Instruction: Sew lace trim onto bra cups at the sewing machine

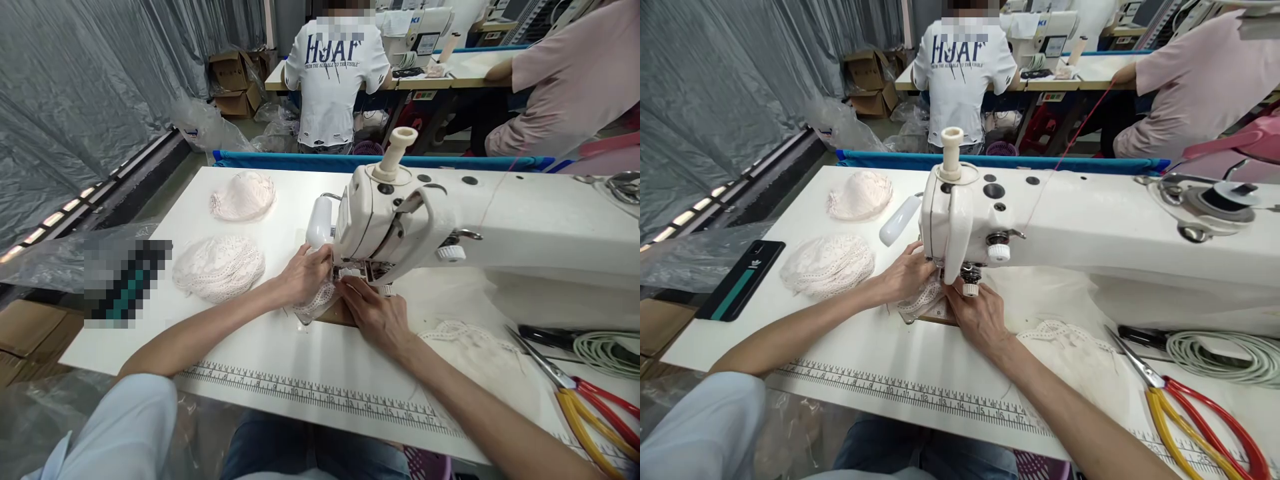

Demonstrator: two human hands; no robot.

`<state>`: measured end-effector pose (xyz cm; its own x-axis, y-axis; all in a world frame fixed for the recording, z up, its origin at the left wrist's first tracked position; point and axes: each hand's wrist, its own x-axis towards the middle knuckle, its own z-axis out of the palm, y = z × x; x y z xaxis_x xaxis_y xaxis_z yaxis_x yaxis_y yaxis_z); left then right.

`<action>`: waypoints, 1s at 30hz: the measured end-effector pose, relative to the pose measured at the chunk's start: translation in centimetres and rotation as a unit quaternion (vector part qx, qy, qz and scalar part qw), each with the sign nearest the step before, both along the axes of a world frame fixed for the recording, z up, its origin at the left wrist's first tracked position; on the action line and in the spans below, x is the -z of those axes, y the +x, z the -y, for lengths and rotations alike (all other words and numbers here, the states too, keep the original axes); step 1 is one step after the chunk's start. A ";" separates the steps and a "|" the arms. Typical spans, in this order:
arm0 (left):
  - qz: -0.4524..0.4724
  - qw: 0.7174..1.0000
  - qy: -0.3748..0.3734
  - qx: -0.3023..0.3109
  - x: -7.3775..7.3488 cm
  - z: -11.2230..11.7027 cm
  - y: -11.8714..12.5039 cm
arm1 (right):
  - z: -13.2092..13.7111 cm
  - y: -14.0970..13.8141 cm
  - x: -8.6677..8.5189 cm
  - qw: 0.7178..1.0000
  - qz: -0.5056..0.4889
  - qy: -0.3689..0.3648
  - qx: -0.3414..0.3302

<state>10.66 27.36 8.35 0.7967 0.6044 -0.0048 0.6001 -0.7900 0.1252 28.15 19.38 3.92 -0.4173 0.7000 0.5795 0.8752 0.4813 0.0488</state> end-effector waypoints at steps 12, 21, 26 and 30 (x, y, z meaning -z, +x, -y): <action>0.055 0.993 0.100 0.001 0.9 2.0 -0.4 | 0.6 -0.1 -0.4 0.999 -0.032 0.000 -0.037; 0.024 0.978 0.205 0.036 1.0 5.9 -1.1 | 1.2 0.0 -0.5 0.995 -0.075 -0.016 -0.071; -0.005 0.981 0.193 0.024 0.9 5.8 -0.9 | 1.2 0.1 -0.2 0.995 -0.071 -0.012 -0.064; 0.012 0.989 0.150 0.008 0.8 5.2 -1.0 | 1.2 0.0 -0.3 0.997 -0.062 -0.018 -0.051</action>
